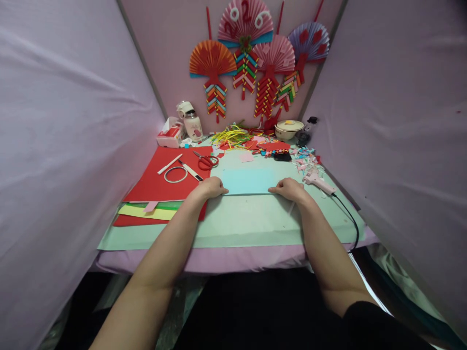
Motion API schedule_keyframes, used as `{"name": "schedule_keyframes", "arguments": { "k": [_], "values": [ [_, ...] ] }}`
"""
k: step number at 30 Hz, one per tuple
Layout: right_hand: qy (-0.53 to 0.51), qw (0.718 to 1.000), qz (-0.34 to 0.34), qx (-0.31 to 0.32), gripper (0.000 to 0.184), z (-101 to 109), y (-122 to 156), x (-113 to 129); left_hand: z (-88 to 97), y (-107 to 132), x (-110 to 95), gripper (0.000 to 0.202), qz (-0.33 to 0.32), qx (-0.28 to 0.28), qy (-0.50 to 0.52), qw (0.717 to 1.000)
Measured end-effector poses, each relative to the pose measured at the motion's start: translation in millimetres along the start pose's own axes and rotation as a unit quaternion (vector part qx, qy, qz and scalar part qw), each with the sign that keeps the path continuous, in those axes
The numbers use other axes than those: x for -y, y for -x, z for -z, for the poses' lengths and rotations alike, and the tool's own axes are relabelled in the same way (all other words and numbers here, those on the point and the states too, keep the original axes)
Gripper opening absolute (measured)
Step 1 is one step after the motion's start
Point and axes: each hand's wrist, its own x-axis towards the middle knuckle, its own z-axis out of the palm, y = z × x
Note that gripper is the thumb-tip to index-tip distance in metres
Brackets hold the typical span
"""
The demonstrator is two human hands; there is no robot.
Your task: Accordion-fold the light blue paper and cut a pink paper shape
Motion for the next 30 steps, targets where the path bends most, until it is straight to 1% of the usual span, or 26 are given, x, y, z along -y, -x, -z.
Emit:
{"name": "schedule_keyframes", "arguments": {
  "k": [3,6,9,16,22,30],
  "values": [
    [0.008,1.0,-0.007,-0.002,0.037,0.0,-0.9,-1.2,-3.9,-1.4,1.8,0.033,0.011,-0.011,-0.003,1.0],
    [0.01,1.0,-0.009,0.008,0.035,1.0,-1.3,-2.7,-5.5,-4.4,1.5,0.033,0.015,-0.014,-0.013,1.0],
    [0.009,1.0,-0.002,0.019,0.034,2.2,-1.5,-4.1,-5.7,-6.1,0.7,0.034,0.017,-0.014,-0.023,0.999],
    [-0.01,1.0,-0.02,0.012,0.032,3.5,-1.3,-3.9,-4.9,-5.7,-1.0,0.034,0.02,-0.011,-0.03,0.999],
    [0.005,1.0,-0.016,0.018,0.032,3.5,-3.2,-4.1,-5.1,-6.7,-1.0,0.033,0.022,-0.007,-0.028,0.999],
    [0.04,0.999,-0.014,0.022,0.03,4.0,-6.0,-1.7,-5.0,-7.2,-6.0,0.038,0.034,-0.002,-0.068,0.997]
  ]
}}
